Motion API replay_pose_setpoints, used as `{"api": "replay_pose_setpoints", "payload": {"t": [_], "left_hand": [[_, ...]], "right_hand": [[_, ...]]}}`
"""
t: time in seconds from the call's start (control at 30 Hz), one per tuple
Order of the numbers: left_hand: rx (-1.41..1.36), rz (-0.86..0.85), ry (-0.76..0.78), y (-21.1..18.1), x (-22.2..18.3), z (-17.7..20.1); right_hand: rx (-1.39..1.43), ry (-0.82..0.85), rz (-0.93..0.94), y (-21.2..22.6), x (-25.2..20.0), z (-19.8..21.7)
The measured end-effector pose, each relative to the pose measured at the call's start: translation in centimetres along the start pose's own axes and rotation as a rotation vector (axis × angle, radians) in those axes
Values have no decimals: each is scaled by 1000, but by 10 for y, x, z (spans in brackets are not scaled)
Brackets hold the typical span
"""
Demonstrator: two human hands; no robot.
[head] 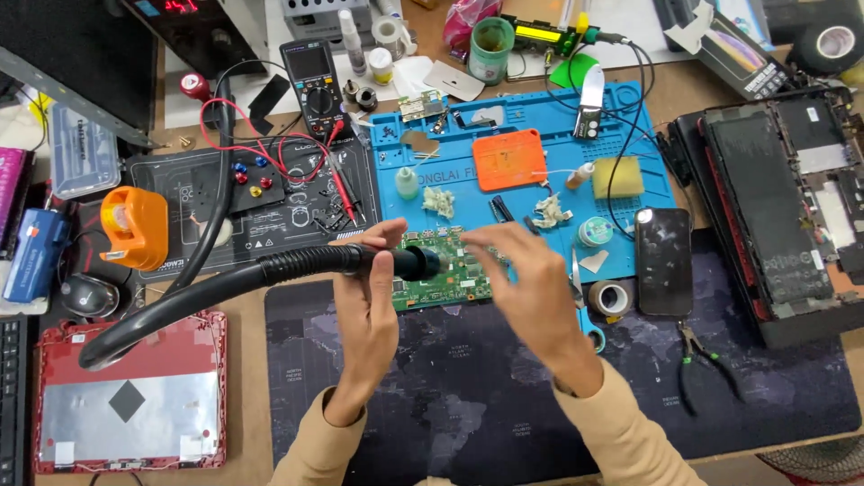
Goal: Disassembling a laptop by disconnecting internal cables and removing the motherboard.
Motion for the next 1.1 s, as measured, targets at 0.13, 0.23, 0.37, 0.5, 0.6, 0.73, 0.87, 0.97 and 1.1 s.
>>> {"api": "replay_pose_setpoints", "payload": {"t": [0.13, 0.23, 0.37, 0.5, 0.6, 0.73, 0.87, 0.97, 1.1], "left_hand": [[-10, 9, 27, 11, 5, 1], [-51, -43, 31, 16, 9, -2], [-70, -111, 47, 17, 19, -1], [-45, -147, 50, 21, 27, 6], [9, -155, 37, 21, 31, 7], [69, -141, 25, 20, 33, 10], [113, -95, 26, 25, 35, 15], [136, -72, 31, 27, 37, 19], [146, -69, 66, 24, 42, 19]], "right_hand": [[-118, 69, -86, -65, -6, -3], [-215, 151, -131, -87, -11, -10], [-355, 250, -119, -81, -13, -11], [-398, 328, -148, -86, -19, -19], [-429, 344, -155, -98, -27, -31], [-457, 355, -157, -98, -26, -37], [-496, 371, -152, -99, -24, -45], [-510, 379, -160, -99, -20, -47], [-592, 347, -119, -109, -24, -57]]}}
Point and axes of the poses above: each hand's wrist, its own x-axis towards the middle knuckle, its own z-axis out of the back of the hand, y = z × x, the point moved 2 cm from there along x, towards the middle knuckle, and after that the axes turned 14 degrees about -x, right-handed, at the moved point
